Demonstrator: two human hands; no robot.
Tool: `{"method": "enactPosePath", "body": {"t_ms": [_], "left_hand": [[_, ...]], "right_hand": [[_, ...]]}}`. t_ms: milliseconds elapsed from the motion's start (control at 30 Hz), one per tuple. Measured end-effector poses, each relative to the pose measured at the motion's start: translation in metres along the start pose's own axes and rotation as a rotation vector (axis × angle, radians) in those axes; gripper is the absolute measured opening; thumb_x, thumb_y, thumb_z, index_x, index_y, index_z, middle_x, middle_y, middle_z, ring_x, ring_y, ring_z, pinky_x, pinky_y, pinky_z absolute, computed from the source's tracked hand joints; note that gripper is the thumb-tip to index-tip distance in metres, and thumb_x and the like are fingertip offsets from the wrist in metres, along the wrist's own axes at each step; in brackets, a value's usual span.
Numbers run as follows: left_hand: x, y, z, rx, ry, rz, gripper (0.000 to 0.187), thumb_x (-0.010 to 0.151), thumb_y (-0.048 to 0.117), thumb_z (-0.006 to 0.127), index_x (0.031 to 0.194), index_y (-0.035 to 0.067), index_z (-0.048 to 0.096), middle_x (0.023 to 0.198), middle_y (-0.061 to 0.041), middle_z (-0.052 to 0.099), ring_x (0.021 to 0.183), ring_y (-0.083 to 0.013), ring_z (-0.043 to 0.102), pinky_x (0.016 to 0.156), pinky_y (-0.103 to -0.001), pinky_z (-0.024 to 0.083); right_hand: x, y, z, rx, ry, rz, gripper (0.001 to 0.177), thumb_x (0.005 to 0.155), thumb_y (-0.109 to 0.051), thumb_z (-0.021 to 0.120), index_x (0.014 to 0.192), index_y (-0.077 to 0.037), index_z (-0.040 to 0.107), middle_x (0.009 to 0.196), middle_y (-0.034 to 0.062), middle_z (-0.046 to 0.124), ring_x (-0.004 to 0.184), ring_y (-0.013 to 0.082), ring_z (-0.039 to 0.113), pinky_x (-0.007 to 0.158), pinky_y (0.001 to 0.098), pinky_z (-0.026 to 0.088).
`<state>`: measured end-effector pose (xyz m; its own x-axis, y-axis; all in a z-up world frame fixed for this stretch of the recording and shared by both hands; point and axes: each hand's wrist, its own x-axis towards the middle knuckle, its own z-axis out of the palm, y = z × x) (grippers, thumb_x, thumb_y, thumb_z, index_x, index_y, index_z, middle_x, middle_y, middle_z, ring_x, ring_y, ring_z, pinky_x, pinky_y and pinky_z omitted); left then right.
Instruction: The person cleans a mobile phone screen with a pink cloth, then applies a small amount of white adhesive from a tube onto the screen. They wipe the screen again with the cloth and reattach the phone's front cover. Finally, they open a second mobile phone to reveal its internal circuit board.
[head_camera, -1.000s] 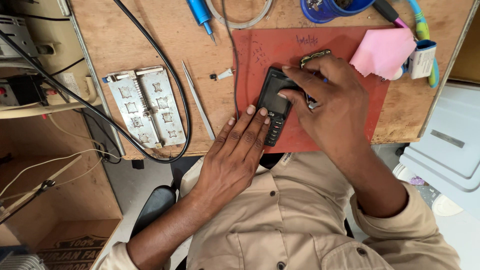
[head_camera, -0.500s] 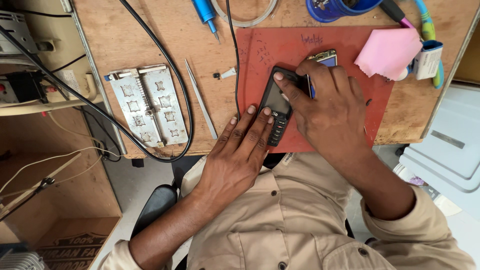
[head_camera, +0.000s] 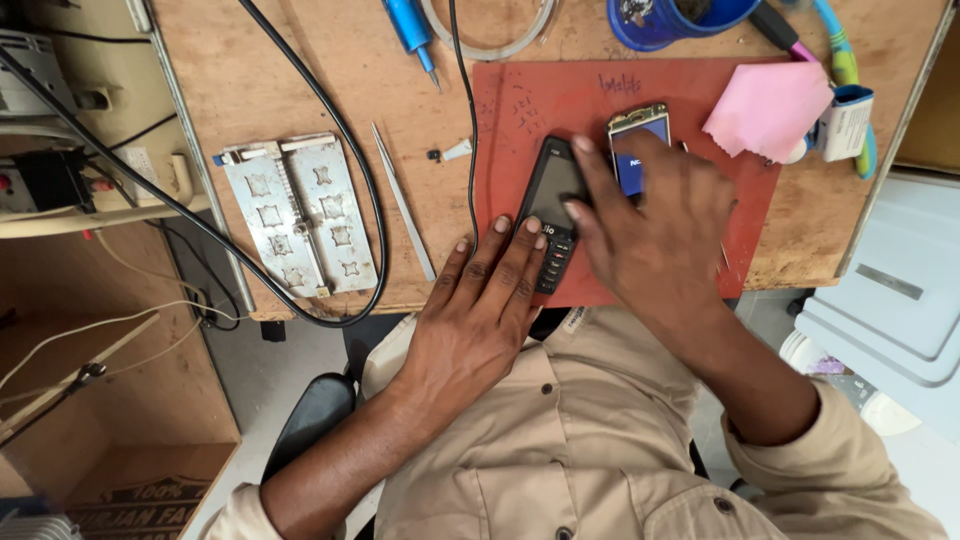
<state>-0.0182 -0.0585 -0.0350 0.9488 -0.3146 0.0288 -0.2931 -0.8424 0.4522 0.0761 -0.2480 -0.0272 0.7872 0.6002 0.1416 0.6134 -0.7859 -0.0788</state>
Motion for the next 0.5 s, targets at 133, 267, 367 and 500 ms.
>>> {"method": "enactPosePath", "body": {"t_ms": [133, 267, 367, 500], "left_hand": [[-0.001, 0.000, -0.002, 0.007, -0.048, 0.001, 0.049, 0.102, 0.026, 0.063, 0.143, -0.001, 0.058, 0.154, -0.014, 0.051, 0.142, -0.0321, 0.052, 0.113, -0.049, 0.049], [0.003, 0.001, -0.002, 0.066, -0.044, 0.008, 0.050, 0.102, 0.028, 0.062, 0.143, 0.000, 0.058, 0.155, -0.014, 0.050, 0.141, -0.0312, 0.053, 0.109, -0.049, 0.050], [0.001, 0.003, -0.003, 0.065, -0.064, 0.001, 0.052, 0.100, 0.029, 0.062, 0.143, -0.001, 0.058, 0.156, -0.014, 0.049, 0.141, -0.0316, 0.053, 0.108, -0.049, 0.050], [0.001, 0.005, -0.002, 0.090, -0.086, 0.004, 0.054, 0.098, 0.029, 0.061, 0.143, -0.001, 0.058, 0.157, -0.014, 0.047, 0.140, -0.0317, 0.053, 0.107, -0.049, 0.051]], "right_hand": [[-0.021, 0.003, 0.007, 0.065, 0.013, 0.015, 0.043, 0.107, -0.036, 0.077, 0.145, -0.017, 0.071, 0.136, 0.0085, 0.058, 0.111, 0.0301, 0.049, 0.095, 0.0455, 0.037], [-0.023, 0.003, 0.013, 0.025, -0.019, 0.038, 0.045, 0.105, -0.040, 0.077, 0.143, -0.018, 0.072, 0.134, 0.0073, 0.058, 0.112, 0.0301, 0.049, 0.092, 0.0445, 0.036], [-0.025, -0.003, 0.010, -0.004, -0.051, 0.066, 0.046, 0.105, -0.040, 0.076, 0.145, -0.018, 0.071, 0.135, 0.0070, 0.057, 0.114, 0.0300, 0.049, 0.092, 0.0449, 0.035], [-0.021, -0.008, 0.005, -0.019, -0.095, 0.099, 0.050, 0.101, -0.038, 0.075, 0.146, -0.017, 0.070, 0.133, 0.0079, 0.056, 0.115, 0.0310, 0.048, 0.090, 0.0469, 0.033]]}}
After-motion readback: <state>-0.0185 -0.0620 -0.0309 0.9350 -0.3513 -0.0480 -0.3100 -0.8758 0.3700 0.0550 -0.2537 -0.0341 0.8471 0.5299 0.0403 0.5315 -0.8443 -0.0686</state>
